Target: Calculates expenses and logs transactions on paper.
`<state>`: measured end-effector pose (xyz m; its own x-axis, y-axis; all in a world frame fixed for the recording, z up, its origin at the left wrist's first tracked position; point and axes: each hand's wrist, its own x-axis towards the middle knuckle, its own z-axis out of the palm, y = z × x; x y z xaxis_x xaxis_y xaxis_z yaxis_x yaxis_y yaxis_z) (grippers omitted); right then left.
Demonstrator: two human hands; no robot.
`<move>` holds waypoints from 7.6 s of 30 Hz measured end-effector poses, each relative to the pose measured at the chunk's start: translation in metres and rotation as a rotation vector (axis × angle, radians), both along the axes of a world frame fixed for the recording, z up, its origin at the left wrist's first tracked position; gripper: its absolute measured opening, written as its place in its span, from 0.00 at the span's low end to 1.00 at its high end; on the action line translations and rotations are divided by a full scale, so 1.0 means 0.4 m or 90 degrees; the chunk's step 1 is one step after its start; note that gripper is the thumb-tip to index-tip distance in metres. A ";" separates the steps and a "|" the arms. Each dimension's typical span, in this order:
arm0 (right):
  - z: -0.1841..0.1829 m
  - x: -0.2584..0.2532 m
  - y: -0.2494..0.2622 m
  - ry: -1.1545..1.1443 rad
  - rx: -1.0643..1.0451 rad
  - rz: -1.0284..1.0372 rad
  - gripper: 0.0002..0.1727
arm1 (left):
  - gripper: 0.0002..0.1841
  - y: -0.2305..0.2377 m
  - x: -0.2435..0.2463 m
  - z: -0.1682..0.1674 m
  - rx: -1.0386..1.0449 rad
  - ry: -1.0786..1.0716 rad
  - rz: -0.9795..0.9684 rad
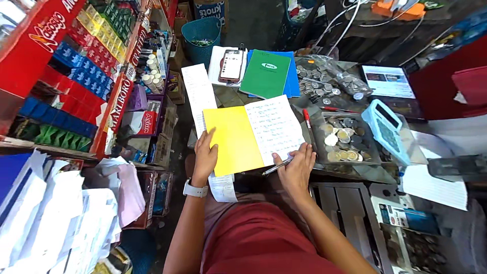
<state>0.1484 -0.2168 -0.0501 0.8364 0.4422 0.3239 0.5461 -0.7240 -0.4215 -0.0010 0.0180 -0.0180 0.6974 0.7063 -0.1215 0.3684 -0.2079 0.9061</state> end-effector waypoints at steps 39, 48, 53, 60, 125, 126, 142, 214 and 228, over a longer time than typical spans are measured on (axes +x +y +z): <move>-0.016 0.009 -0.017 -0.018 0.021 0.016 0.38 | 0.35 -0.004 0.013 -0.007 0.049 0.001 0.036; -0.012 0.007 -0.015 -0.015 0.014 0.031 0.38 | 0.21 -0.007 0.007 0.015 0.073 0.022 0.007; -0.019 0.007 -0.010 -0.038 0.021 0.040 0.37 | 0.20 -0.007 0.005 0.019 0.073 0.011 -0.001; 0.097 0.069 0.015 0.089 -0.064 -0.005 0.34 | 0.19 -0.008 0.008 0.023 0.059 0.003 -0.004; 0.148 0.036 -0.075 -0.079 -0.045 0.000 0.24 | 0.16 0.012 -0.002 0.025 -0.060 -0.062 0.099; 0.140 0.030 -0.069 -0.149 -0.018 0.028 0.27 | 0.16 0.013 -0.002 0.025 -0.067 -0.066 0.100; -0.039 0.024 0.045 -0.152 0.076 0.457 0.23 | 0.11 0.004 0.014 0.027 0.003 -0.021 0.089; 0.006 -0.065 0.071 -0.085 0.062 0.361 0.20 | 0.23 -0.076 0.028 0.034 0.377 0.285 -0.110; 0.010 -0.062 0.077 -0.062 0.069 0.365 0.21 | 0.17 -0.005 0.045 -0.015 0.439 0.174 -0.020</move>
<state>0.1235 -0.1861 -0.0462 0.4377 0.7751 0.4557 0.8772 -0.2570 -0.4055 0.0168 0.0158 -0.0240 0.7266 0.6656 0.1705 0.5465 -0.7103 0.4437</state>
